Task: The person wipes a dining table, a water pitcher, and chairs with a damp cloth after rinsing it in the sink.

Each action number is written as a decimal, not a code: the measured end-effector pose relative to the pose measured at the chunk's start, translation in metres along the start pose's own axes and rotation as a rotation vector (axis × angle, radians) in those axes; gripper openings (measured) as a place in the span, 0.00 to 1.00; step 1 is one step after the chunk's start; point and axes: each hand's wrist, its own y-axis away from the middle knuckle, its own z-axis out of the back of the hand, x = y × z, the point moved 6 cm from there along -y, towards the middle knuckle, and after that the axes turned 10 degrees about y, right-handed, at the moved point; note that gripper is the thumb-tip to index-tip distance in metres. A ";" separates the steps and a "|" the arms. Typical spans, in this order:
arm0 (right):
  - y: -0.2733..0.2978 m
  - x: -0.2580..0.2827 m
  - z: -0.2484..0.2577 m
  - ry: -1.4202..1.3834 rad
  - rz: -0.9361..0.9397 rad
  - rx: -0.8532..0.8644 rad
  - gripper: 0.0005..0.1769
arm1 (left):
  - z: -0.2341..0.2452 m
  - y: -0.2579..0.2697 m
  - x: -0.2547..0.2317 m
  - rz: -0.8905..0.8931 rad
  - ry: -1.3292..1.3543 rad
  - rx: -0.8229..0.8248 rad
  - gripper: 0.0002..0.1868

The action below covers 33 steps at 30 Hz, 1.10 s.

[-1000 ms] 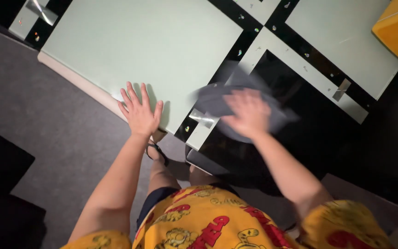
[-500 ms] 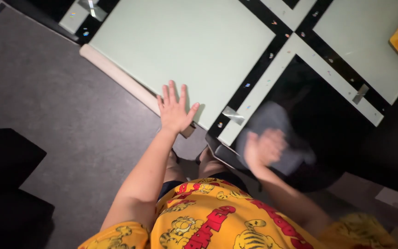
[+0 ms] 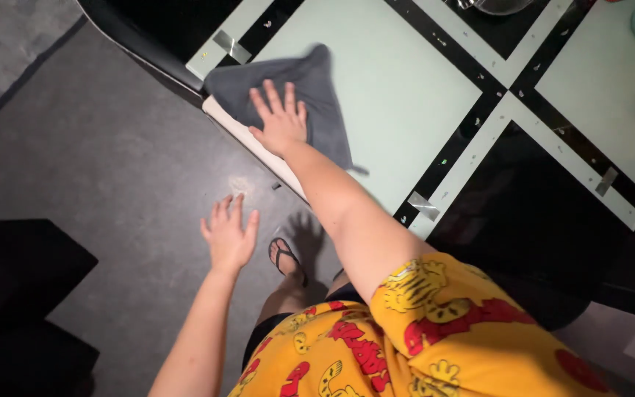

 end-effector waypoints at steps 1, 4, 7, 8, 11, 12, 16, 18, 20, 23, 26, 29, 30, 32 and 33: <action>0.002 -0.003 -0.003 0.003 -0.006 -0.003 0.53 | 0.006 -0.003 0.003 -0.006 0.004 0.002 0.33; 0.033 -0.019 0.000 0.019 0.144 -0.054 0.49 | 0.018 -0.013 0.010 0.024 0.055 -0.002 0.31; 0.113 -0.069 0.014 0.087 0.285 -0.116 0.49 | 0.011 -0.038 0.002 -0.008 0.064 0.010 0.29; 0.143 -0.094 0.011 0.101 0.273 -0.107 0.48 | 0.007 -0.047 -0.006 -0.048 0.074 0.022 0.30; 0.231 -0.175 0.004 0.161 0.220 -0.148 0.45 | -0.009 -0.078 -0.043 -0.143 0.089 0.061 0.31; 0.259 -0.203 0.003 0.200 0.190 -0.195 0.43 | -0.014 -0.089 -0.057 -0.188 0.086 0.082 0.32; 0.337 -0.331 -0.040 0.093 -0.134 -0.303 0.38 | -0.022 -0.132 -0.098 -0.281 0.060 0.148 0.33; 0.371 -0.418 -0.082 0.164 -0.785 -0.258 0.46 | -0.021 -0.158 -0.106 -0.340 0.002 0.134 0.36; 0.372 -0.450 -0.062 -0.058 -1.055 -0.181 0.53 | -0.017 -0.185 -0.099 -0.329 -0.035 0.126 0.37; 0.343 -0.512 -0.067 -0.255 -1.362 -0.003 0.57 | 0.000 -0.235 -0.087 -0.259 -0.127 0.106 0.39; 0.268 -0.519 -0.057 -0.192 -1.343 0.021 0.54 | 0.007 -0.279 -0.056 -0.175 -0.192 0.090 0.43; 0.141 -0.454 -0.002 -0.167 -1.134 -0.099 0.53 | 0.017 -0.320 -0.042 -0.124 -0.194 0.054 0.47; 0.094 -0.423 0.022 -0.157 -0.997 -0.133 0.53 | 0.021 -0.330 -0.038 -0.090 -0.183 0.042 0.48; 0.005 -0.377 0.031 -0.155 -0.934 -0.147 0.55 | 0.020 -0.349 -0.039 -0.048 -0.211 0.035 0.49; -0.039 -0.352 0.035 -0.154 -0.879 -0.164 0.58 | 0.020 -0.356 -0.038 -0.015 -0.236 0.030 0.49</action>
